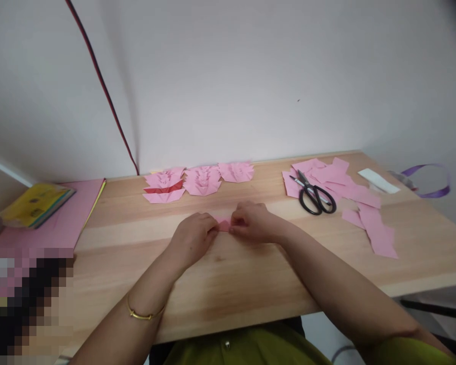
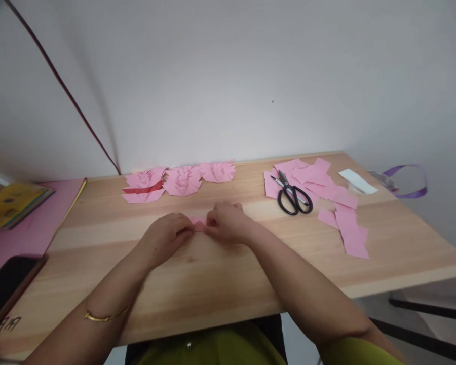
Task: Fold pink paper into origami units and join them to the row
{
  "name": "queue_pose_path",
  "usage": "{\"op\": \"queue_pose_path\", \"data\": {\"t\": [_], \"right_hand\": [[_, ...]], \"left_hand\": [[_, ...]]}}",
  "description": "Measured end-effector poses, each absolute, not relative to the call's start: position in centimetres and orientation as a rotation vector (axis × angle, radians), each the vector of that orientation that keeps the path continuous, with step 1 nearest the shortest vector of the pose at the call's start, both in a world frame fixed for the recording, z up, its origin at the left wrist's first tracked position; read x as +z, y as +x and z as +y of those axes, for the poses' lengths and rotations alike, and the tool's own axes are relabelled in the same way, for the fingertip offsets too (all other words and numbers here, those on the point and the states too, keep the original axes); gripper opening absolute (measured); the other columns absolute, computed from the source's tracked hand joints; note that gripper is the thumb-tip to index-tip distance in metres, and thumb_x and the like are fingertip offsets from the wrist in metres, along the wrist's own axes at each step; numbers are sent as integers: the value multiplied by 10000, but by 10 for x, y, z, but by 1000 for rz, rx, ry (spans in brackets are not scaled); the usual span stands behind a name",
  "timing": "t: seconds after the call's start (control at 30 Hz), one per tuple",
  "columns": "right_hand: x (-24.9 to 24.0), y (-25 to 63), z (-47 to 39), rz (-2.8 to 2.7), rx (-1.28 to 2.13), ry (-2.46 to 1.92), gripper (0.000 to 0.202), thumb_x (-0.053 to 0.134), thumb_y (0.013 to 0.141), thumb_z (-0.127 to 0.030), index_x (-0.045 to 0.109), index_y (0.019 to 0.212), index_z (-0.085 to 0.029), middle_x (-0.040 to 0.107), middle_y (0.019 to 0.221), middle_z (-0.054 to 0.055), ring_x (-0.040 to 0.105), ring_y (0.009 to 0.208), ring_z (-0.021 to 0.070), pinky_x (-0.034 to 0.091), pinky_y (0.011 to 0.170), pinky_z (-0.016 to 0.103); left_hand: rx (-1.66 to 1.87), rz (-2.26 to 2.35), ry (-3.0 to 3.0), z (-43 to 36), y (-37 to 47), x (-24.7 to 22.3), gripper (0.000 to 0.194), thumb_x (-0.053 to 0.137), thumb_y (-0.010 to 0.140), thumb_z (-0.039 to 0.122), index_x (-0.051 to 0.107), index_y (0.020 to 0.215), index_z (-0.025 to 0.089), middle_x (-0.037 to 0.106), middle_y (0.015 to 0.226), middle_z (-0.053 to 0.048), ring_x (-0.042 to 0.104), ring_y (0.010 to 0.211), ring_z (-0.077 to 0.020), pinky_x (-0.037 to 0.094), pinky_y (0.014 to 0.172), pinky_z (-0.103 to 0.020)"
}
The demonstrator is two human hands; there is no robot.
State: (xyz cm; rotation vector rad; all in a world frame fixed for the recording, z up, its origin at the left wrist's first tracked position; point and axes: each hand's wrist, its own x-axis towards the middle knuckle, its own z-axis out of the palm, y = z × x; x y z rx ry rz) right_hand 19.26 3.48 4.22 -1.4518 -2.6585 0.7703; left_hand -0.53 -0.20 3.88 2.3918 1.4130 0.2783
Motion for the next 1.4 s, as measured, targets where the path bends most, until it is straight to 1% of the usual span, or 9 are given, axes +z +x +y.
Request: {"op": "queue_pose_path", "data": {"t": [0.07,0.17,0.23,0.37,0.5,0.7,0.9,1.07,1.4], "right_hand": [[42,192,34,-2676,763,-1464,214,541,829,-371,660,785,-199,600,883,76,527,890,226,317,742,332],[43,189,32,-2697,734,-1502,221,524,848,-366,655,800,-194,591,928,92,517,921,245,321,781,361],[43,188,31,-2698,712,-1521,216,518,858,-351,651,801,-190,586,946,98,510,932,249,320,801,377],[45,187,31,-2706,731,-1528,200,533,863,-339,648,804,-187,579,948,97,500,933,250,319,807,386],[49,190,30,-2729,764,-1484,202,534,870,-338,650,807,-185,567,939,88,492,923,234,323,811,375],[49,191,29,-2742,711,-1446,220,507,887,-319,627,775,-172,554,935,78,481,910,212,323,801,353],[46,189,28,-2766,653,-1459,209,501,882,-293,616,768,-161,551,933,89,474,893,214,328,791,350],[47,186,28,-2767,658,-1506,210,500,873,-285,619,752,-162,556,934,90,476,900,219,330,787,354],[44,186,30,-2757,667,-1500,209,519,855,-299,625,739,-161,552,924,90,477,903,220,332,773,347]], "left_hand": [[308,1508,2303,-1,-4,37,116,516,821,166,628,849,180,659,833,-31,581,793,-180,431,698,-294],[306,1566,2242,1,-3,35,137,537,812,166,620,921,180,663,866,-34,583,804,-181,427,710,-300],[247,1538,2285,1,-3,34,104,535,827,190,635,857,179,658,837,-40,574,804,-190,420,712,-310],[111,1490,2363,-1,-1,36,193,514,857,245,633,720,179,638,747,-42,554,748,-195,398,677,-325],[-11,1490,2361,-4,4,45,243,462,884,248,637,738,167,647,749,-51,561,756,-201,398,693,-335],[-114,1499,2413,-6,10,46,282,402,888,190,621,712,162,637,722,-68,565,717,-215,408,681,-354],[-156,1552,2424,-6,13,41,292,390,886,199,624,717,155,634,715,-90,581,726,-246,430,695,-393],[-223,1600,2392,-5,16,44,304,390,889,214,633,717,150,641,719,-97,591,726,-246,435,704,-399],[-220,1629,2398,-6,16,45,299,386,885,232,628,728,153,650,734,-100,608,758,-258,444,710,-398]]}}
